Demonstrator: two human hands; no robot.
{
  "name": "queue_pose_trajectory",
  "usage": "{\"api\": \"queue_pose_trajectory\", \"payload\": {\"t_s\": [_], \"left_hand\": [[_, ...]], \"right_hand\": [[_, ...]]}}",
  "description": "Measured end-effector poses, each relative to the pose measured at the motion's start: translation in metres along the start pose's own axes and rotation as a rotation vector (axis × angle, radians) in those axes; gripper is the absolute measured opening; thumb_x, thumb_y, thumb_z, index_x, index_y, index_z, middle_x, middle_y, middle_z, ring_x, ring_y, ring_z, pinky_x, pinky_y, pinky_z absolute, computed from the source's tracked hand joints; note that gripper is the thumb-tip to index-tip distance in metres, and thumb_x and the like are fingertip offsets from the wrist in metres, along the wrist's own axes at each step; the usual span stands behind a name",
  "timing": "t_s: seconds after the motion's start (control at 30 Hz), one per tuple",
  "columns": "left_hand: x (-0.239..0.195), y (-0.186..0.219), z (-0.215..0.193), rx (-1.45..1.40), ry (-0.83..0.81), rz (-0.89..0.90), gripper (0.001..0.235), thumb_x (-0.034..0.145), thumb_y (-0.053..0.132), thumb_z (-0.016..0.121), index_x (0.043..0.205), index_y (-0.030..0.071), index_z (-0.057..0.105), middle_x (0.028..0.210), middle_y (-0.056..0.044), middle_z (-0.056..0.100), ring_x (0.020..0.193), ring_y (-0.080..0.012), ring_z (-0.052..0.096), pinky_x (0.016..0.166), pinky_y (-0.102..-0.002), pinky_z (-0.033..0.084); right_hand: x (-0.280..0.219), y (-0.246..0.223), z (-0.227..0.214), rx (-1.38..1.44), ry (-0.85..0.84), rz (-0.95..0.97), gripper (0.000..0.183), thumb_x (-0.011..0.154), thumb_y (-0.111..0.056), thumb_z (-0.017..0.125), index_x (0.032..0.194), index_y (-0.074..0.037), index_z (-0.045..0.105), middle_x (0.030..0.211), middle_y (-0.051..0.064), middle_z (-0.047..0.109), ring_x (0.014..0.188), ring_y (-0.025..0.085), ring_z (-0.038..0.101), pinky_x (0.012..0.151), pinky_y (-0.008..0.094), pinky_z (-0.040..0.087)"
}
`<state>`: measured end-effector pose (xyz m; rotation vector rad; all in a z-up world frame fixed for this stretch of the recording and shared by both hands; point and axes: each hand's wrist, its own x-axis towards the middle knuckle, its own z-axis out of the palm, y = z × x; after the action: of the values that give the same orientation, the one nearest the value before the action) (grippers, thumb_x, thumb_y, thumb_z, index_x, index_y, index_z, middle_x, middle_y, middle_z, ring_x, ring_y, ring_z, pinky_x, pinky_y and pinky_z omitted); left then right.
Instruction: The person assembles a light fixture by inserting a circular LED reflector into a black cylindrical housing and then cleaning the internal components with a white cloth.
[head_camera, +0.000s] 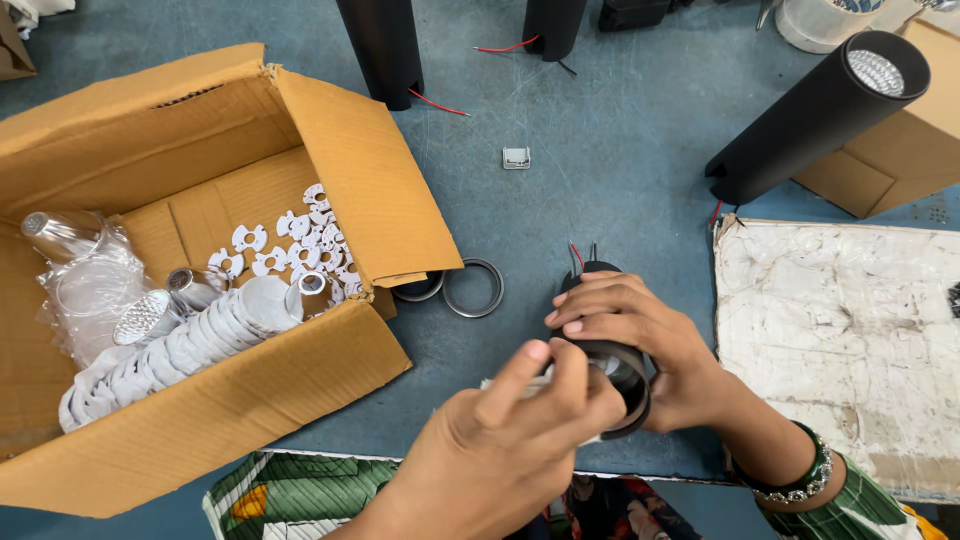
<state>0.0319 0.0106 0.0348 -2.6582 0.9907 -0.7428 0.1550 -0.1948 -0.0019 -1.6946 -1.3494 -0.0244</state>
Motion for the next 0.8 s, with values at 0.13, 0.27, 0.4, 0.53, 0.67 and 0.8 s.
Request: {"api": "queue_pose_trajectory", "payload": {"t_s": [0.13,0.27,0.4,0.53,0.67,0.8], "left_hand": [[0.007,-0.007,-0.012,0.17,-0.066,0.194,0.034,0.096,0.033,0.048,0.093,0.011,0.074,0.109,0.005,0.051,0.129,-0.0151,0.047,0.12,-0.05,0.008],[0.015,-0.016,-0.018,0.317,0.011,0.177,0.041,0.091,0.034,0.047,0.103,0.008,0.076,0.111,0.002,0.054,0.128,-0.0153,0.048,0.118,-0.049,0.012],[0.003,-0.021,-0.025,-0.071,0.097,-0.041,0.022,0.096,0.028,0.057,0.105,0.015,0.072,0.118,0.004,0.055,0.129,-0.0166,0.048,0.119,-0.048,0.017],[-0.011,-0.004,-0.026,-0.488,0.211,-0.527,0.042,0.083,0.013,0.063,0.12,0.03,0.075,0.113,0.004,0.059,0.12,-0.0172,0.052,0.114,-0.048,0.021],[-0.017,0.006,-0.011,-0.784,0.225,-0.761,0.052,0.074,0.008,0.07,0.12,0.03,0.075,0.111,-0.001,0.058,0.112,-0.0207,0.052,0.101,-0.045,0.024],[-0.01,0.023,-0.003,-0.591,0.204,-0.589,0.046,0.082,0.012,0.064,0.125,0.027,0.073,0.118,0.001,0.058,0.123,-0.0214,0.049,0.11,-0.05,0.02]], "right_hand": [[-0.002,0.001,0.001,0.001,-0.018,-0.016,0.057,0.078,-0.012,0.081,0.13,-0.008,0.057,0.128,0.013,0.068,0.125,0.033,0.067,0.115,0.053,0.046],[-0.004,0.0,0.001,-0.035,0.002,0.019,0.054,0.081,-0.009,0.08,0.131,-0.011,0.059,0.13,0.011,0.07,0.125,0.03,0.069,0.116,0.051,0.047],[-0.003,0.0,-0.005,0.042,0.019,0.004,0.069,0.071,-0.017,0.084,0.133,-0.009,0.055,0.131,0.014,0.066,0.127,0.033,0.065,0.118,0.054,0.045],[-0.006,0.006,-0.006,0.151,0.05,0.036,0.073,0.072,-0.018,0.086,0.137,-0.009,0.055,0.133,0.015,0.065,0.128,0.034,0.065,0.116,0.052,0.048],[-0.007,0.007,-0.004,0.131,0.041,0.004,0.074,0.072,-0.019,0.088,0.137,-0.009,0.055,0.132,0.014,0.066,0.128,0.033,0.066,0.118,0.054,0.048],[-0.006,0.007,-0.005,0.108,0.026,-0.011,0.073,0.072,-0.021,0.087,0.136,-0.009,0.054,0.132,0.014,0.065,0.128,0.034,0.065,0.118,0.055,0.047]]}}
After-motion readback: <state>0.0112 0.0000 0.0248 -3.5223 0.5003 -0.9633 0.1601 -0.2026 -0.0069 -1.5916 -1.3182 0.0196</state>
